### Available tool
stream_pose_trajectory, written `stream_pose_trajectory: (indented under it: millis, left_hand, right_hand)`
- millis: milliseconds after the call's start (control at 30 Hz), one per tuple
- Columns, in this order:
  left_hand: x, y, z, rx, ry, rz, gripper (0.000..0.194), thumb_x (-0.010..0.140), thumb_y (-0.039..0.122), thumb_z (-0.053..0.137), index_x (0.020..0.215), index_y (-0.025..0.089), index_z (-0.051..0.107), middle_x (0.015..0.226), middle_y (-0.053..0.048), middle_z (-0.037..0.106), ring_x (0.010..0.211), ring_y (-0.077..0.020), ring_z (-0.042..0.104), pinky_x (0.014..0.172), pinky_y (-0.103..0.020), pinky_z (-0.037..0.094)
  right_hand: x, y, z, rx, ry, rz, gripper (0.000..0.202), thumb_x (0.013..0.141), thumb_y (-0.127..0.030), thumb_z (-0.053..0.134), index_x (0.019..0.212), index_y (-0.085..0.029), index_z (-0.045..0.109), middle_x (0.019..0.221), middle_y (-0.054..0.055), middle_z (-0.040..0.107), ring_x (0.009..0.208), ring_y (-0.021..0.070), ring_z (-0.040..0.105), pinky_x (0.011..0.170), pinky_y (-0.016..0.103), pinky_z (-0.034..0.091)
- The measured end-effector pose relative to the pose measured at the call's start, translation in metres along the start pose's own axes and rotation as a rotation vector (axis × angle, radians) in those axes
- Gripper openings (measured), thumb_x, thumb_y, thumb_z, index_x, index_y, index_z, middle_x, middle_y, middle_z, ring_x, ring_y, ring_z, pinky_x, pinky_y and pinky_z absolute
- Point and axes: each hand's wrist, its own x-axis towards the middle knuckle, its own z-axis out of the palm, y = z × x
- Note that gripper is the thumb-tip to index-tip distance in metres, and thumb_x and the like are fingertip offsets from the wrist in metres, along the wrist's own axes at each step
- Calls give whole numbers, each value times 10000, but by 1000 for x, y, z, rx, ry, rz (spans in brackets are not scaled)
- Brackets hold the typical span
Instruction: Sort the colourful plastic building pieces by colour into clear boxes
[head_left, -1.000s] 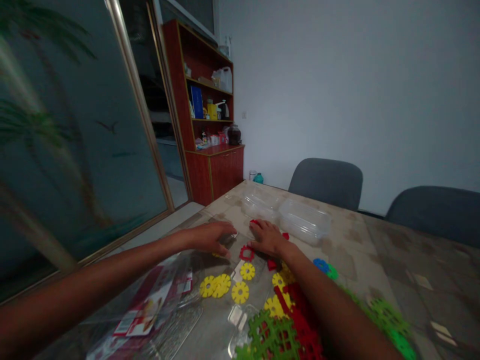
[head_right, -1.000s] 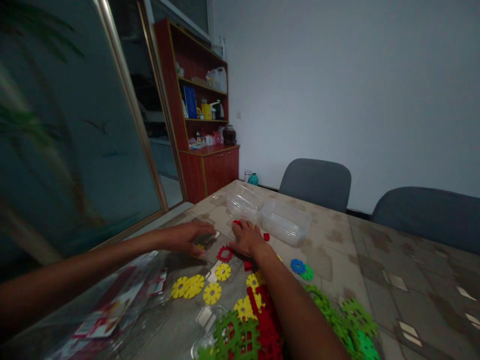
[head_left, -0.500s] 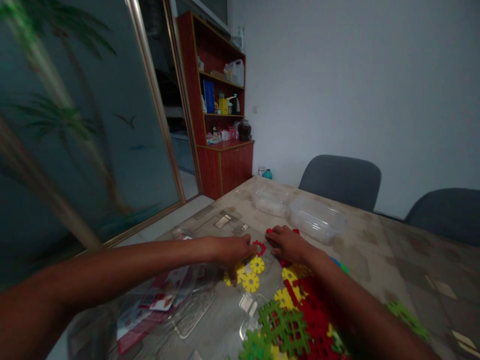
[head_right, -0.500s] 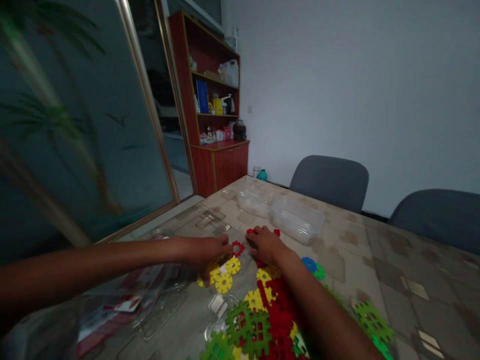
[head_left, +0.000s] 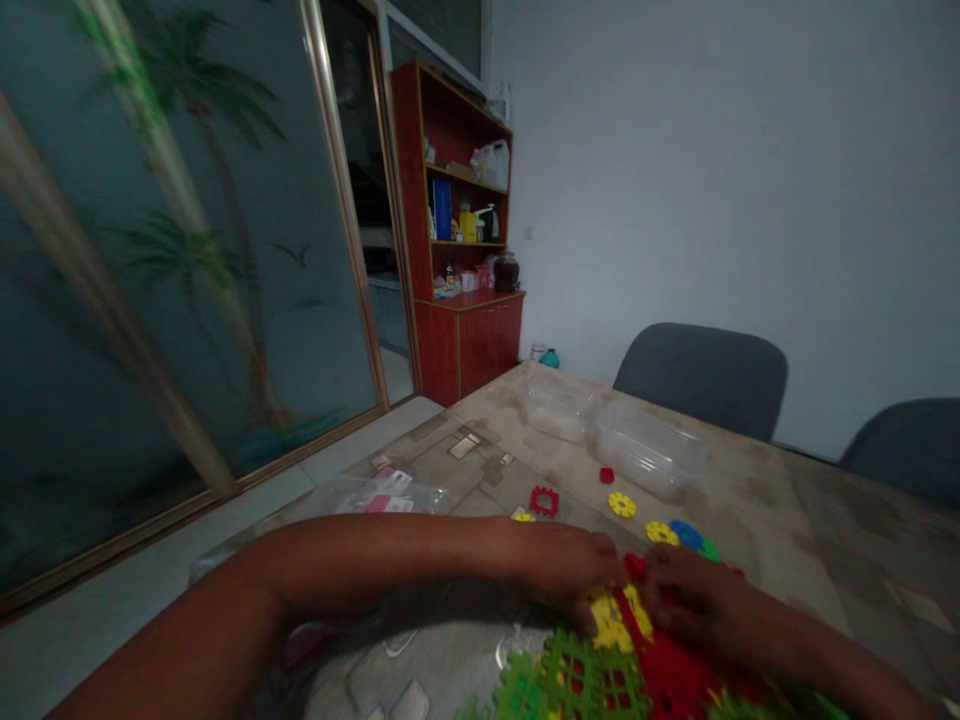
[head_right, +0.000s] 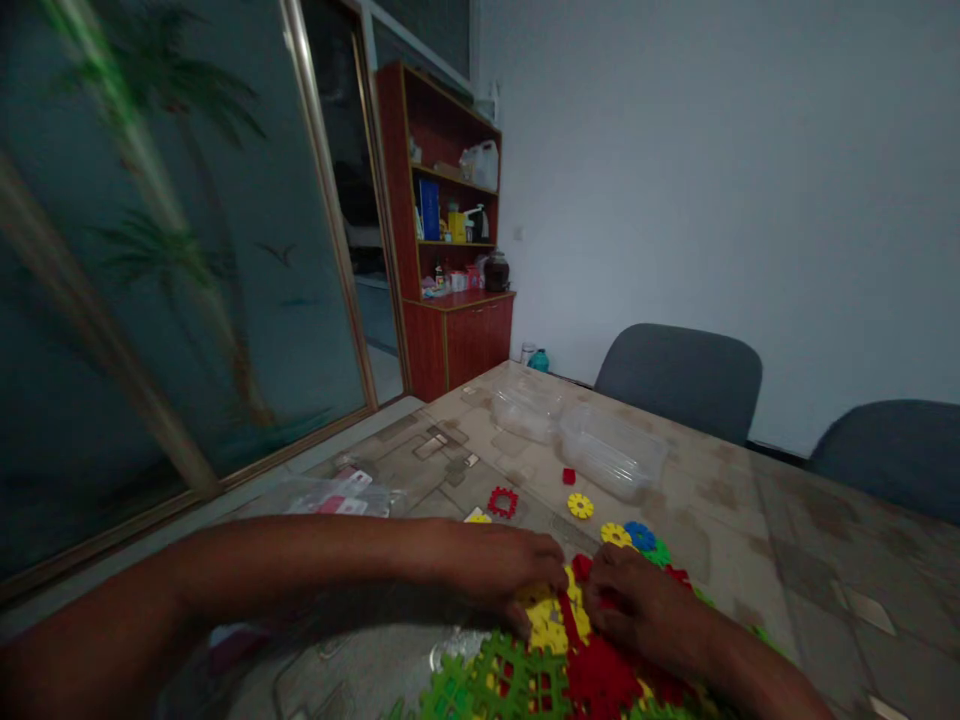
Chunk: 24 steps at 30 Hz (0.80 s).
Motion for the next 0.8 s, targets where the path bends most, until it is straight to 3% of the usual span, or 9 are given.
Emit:
stream_pose_trajectory:
  millis: [100,200,300,400,467,567,667,800]
  left_hand:
    - [-55,-9,-21,-23,56,-42,476,861,234,728,1292,145,549,1414,-155,516,1291,-273,511,1060,-341,431]
    - [-140,-22,-32,-54,115,-337,672,791,251,797,1390,197,496,1518,-141,421,1375,-293,419,1129,-402,354]
    - [-218,-30,-22,-38,57,-634,876,691,378,851,1453,259,436,1572,-131,337,1426,-347,326,1144,-475,315]
    - [-259,-32,0,-39,-27,-783,915,718,504,792,1496,260,379,1608,-138,232,1454,-382,236,1155,-531,263]
    - [-262,-36,12,-36,-23,-800,909,744,518,761,1509,233,361,1614,-150,195,1459,-383,215,1158,-528,256]
    - [-241,-49,20,2,64,-747,796,801,465,719,1489,220,402,1591,-155,277,1445,-371,270,1147,-510,293]
    - [-209,-67,19,7,160,-662,681,847,433,680,1459,247,447,1537,-131,402,1396,-360,378,1127,-508,333]
    - [-172,-87,10,-30,234,-594,658,878,515,624,1460,274,435,1491,-84,476,1348,-313,448,1084,-434,407]
  right_hand:
    - [-2,6,-9,76,88,-36,253,913,-379,474,868,-212,659,937,76,698,899,237,638,846,366,497]
    - [19,1,-14,41,177,-57,331,928,-418,452,1011,-192,680,1071,115,702,1019,273,633,943,415,471]
    - [56,-18,-11,-60,152,-67,410,908,-371,493,1230,-162,638,1318,166,608,1220,312,542,1056,468,397]
    - [94,-41,1,-174,93,-85,517,869,-320,560,1364,-171,556,1478,179,460,1341,338,420,1095,496,345]
    - [112,-50,10,-203,63,-99,531,841,-329,605,1353,-190,568,1454,179,479,1328,354,421,1068,508,368]
    - [121,-51,20,-226,35,-95,518,812,-302,633,1318,-203,591,1418,180,504,1287,371,451,1017,525,406]
    - [109,-42,22,-239,20,-88,483,790,-219,620,1273,-202,609,1363,154,545,1222,334,503,1005,478,423]
    - [81,-30,14,-236,9,-70,308,789,-156,587,1088,-171,663,1190,132,621,1083,274,574,949,395,459]
